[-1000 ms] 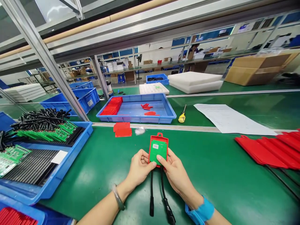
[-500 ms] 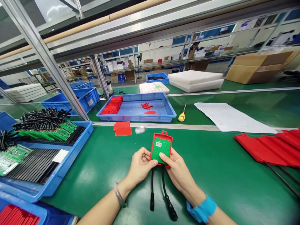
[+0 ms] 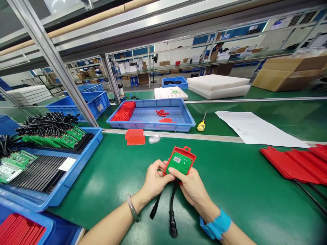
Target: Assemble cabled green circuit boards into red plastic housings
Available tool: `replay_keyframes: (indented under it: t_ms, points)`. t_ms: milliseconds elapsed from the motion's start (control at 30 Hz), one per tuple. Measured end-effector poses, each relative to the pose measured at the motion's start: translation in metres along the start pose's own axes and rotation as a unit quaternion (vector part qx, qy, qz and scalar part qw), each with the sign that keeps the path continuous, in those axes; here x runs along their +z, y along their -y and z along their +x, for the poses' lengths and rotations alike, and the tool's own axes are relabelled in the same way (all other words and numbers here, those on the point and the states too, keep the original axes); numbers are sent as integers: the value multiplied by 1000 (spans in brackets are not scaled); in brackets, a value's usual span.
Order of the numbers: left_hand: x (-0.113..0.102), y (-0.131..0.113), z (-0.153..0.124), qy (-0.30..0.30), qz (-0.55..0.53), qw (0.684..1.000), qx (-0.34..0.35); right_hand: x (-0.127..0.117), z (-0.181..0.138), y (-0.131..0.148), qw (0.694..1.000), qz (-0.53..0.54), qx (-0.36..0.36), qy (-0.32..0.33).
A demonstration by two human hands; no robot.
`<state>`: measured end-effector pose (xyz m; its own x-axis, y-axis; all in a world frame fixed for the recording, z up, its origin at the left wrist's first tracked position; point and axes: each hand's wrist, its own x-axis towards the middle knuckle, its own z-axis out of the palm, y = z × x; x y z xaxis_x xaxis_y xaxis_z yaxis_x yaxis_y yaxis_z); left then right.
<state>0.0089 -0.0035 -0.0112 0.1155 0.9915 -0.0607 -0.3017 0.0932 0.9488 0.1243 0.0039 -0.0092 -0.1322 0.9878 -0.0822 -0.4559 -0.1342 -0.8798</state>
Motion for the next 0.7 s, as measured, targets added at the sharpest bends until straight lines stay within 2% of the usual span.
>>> replay_keyframes:
  t_ms: [267, 467, 567, 700]
  points:
    - [6, 11, -4, -46, 32, 998, 40, 1, -6, -9, 996, -44, -46, -57]
    - [2, 1, 3, -35, -35, 998, -25, -6, 7, 5, 998, -69, 1, 8]
    - [-4, -5, 3, -32, -45, 998, -36, -10, 12, 16, 993, -114, -17, 34]
    - [-8, -9, -1, 22, -54, 997, -40, -13, 12, 23, 990, -133, -32, 41]
